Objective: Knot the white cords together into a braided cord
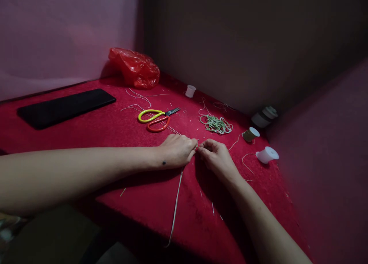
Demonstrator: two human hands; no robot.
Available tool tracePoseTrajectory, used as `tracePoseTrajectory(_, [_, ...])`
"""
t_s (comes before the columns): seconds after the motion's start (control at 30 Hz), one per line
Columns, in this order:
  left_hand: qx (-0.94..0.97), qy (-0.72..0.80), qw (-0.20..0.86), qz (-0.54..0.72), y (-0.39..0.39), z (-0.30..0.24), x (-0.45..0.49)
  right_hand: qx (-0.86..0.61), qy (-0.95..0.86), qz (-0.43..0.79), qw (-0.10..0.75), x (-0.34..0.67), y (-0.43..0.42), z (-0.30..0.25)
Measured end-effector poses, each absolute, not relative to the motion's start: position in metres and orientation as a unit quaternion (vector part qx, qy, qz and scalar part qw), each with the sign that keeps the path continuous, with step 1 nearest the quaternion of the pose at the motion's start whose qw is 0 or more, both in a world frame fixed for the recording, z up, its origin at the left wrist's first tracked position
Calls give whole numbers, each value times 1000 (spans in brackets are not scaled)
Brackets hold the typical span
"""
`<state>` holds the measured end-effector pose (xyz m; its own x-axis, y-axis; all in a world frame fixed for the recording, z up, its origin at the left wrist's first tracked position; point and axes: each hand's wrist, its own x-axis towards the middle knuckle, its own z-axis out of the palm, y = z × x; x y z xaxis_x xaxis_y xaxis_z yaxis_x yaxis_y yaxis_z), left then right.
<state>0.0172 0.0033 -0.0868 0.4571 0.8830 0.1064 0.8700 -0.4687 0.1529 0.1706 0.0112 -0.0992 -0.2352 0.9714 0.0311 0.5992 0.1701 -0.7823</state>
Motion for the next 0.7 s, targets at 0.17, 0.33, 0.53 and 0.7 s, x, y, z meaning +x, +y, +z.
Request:
tracePoseTrajectory(0.17, [850,514,61,94,5,-89,16,-525,-755,282,274,169,14,-103])
tracePoseTrajectory(0.33, [851,513,63,98,9,-90,15,-577,-744,215,259,169,15,-98])
tracePoseTrajectory(0.53, [850,511,80,105,9,-89,15,-569,-749,214,264,171,16,-99])
tracePoseTrajectory(0.7, [847,514,82,108,8,-90,14,-554,-747,243,275,173,16,-103])
